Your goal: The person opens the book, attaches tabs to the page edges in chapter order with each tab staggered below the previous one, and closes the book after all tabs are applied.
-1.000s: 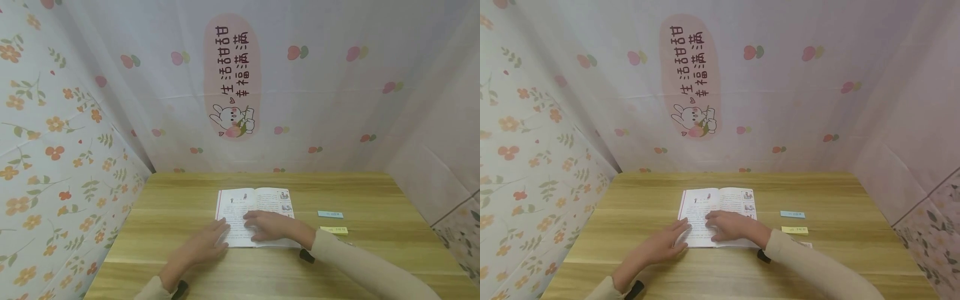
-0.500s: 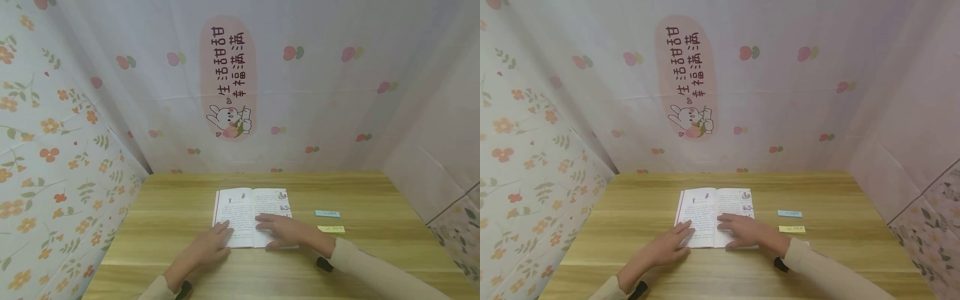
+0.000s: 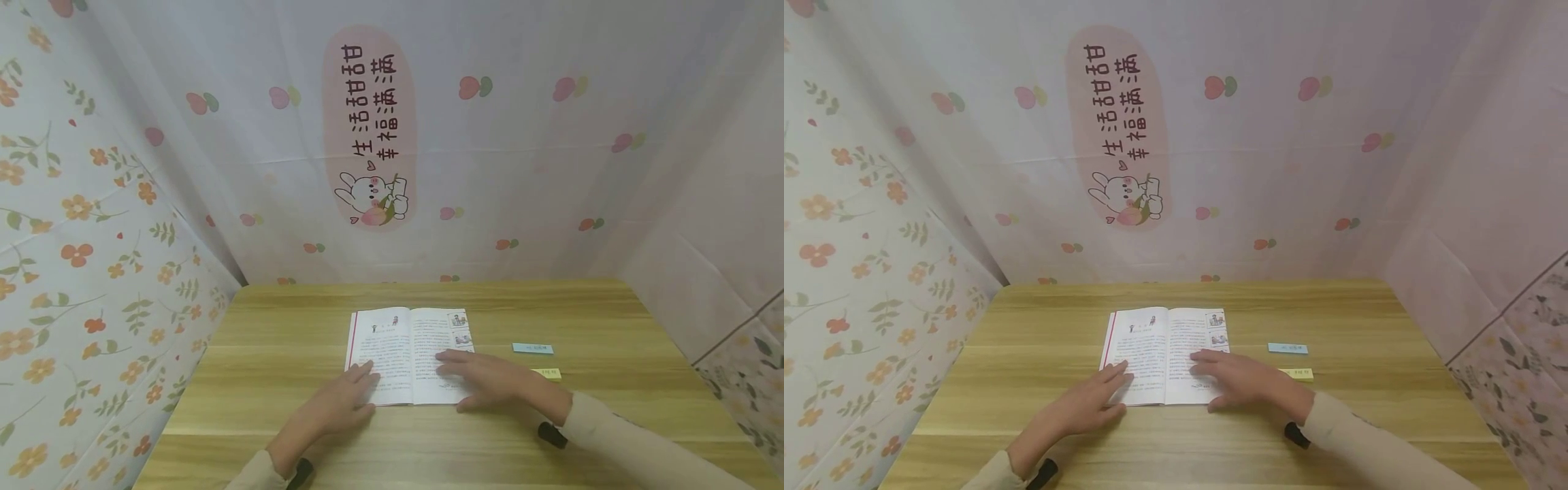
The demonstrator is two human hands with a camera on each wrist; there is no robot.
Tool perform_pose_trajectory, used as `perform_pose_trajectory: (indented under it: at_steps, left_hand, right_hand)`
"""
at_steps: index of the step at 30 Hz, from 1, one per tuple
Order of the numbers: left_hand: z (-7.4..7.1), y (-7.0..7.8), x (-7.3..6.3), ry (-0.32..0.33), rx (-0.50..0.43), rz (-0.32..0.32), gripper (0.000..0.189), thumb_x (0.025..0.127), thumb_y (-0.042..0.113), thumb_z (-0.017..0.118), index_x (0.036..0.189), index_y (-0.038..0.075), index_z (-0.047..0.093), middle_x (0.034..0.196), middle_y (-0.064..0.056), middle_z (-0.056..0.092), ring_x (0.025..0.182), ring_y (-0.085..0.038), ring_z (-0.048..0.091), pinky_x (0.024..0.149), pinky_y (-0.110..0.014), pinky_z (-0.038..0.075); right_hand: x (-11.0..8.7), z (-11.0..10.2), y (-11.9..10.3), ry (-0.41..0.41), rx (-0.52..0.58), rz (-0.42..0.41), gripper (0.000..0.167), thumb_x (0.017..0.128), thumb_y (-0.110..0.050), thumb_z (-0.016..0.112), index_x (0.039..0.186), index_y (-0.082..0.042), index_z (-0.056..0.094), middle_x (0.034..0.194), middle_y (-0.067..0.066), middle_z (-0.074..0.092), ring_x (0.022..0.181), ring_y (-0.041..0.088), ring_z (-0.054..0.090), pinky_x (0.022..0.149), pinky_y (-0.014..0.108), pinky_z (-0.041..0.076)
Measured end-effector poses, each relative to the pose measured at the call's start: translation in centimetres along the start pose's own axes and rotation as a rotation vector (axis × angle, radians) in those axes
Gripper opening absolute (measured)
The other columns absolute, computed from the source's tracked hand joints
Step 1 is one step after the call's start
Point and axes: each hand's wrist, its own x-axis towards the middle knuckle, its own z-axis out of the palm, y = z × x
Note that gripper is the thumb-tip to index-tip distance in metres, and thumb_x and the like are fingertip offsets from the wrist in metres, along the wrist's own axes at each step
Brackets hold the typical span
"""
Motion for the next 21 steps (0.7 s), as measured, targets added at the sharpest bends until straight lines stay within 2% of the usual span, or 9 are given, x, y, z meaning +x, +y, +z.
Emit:
perform_pose_trajectory:
  at_steps: [9, 16, 21]
  left_hand:
    - [-0.2, 0.2, 0.0, -0.016, -0.007, -0.018, 0.055, 0.098, 0.023, 0.062, 0.145, -0.003, 0.051, 0.155, -0.025, 0.038, 0.142, -0.041, 0.037, 0.115, -0.053, 0.031]
    - [0.1, 0.1, -0.1, -0.016, -0.003, -0.022, 0.055, 0.099, 0.025, 0.061, 0.145, -0.004, 0.05, 0.155, -0.025, 0.037, 0.142, -0.042, 0.036, 0.115, -0.053, 0.031]
    - [0.2, 0.0, -0.3, -0.012, -0.016, -0.024, 0.055, 0.099, 0.023, 0.062, 0.145, -0.004, 0.05, 0.155, -0.026, 0.037, 0.142, -0.044, 0.035, 0.115, -0.054, 0.03]
  right_hand:
    - [-0.9, -0.6, -0.1, 0.016, 0.015, 0.008, 0.063, 0.089, -0.044, 0.077, 0.142, -0.014, 0.059, 0.156, 0.006, 0.043, 0.141, 0.029, 0.041, 0.111, 0.049, 0.039]
    - [-1.7, -0.6, -0.2, 0.042, 0.0, 0.005, 0.055, 0.092, -0.035, 0.073, 0.14, -0.012, 0.061, 0.155, 0.007, 0.045, 0.141, 0.03, 0.041, 0.111, 0.049, 0.039]
    - [-2.1, -0.1, 0.0, 0.073, -0.013, 0.0, 0.055, 0.089, -0.027, 0.073, 0.141, -0.012, 0.06, 0.156, 0.006, 0.044, 0.14, 0.028, 0.043, 0.109, 0.045, 0.042]
